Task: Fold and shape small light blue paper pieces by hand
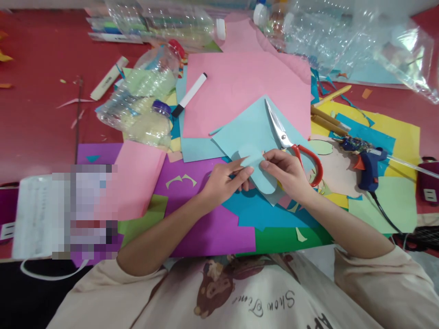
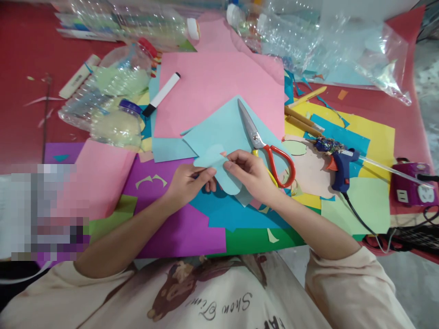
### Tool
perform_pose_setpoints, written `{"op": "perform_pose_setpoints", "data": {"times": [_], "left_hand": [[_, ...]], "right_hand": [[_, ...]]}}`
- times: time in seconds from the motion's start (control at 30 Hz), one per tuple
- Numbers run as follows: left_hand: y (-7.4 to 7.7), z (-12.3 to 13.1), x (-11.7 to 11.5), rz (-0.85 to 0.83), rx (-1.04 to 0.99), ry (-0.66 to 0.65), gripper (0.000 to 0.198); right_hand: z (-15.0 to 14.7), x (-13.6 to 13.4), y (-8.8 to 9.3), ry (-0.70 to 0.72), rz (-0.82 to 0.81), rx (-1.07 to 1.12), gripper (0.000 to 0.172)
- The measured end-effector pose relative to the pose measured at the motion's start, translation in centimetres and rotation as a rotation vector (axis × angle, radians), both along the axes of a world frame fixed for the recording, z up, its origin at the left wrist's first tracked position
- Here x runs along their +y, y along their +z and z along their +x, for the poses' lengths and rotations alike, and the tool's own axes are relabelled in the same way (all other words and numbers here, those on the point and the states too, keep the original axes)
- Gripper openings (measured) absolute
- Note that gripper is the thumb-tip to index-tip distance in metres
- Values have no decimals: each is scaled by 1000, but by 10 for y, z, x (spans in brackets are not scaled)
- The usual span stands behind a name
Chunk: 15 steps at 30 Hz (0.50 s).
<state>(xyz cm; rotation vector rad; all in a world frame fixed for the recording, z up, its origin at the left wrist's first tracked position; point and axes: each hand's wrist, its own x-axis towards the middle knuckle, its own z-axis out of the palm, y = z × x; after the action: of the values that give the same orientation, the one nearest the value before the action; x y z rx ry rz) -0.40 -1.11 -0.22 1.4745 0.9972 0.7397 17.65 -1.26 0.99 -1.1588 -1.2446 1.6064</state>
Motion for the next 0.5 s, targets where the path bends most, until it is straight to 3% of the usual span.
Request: {"op": "perform_pose_setpoints", "data": {"times": [0.5], "left_hand": [[-20,-6,-3,20,-96,-102,41]], "right_hand": [[2,1,-1,20,103,-60,35]]}}
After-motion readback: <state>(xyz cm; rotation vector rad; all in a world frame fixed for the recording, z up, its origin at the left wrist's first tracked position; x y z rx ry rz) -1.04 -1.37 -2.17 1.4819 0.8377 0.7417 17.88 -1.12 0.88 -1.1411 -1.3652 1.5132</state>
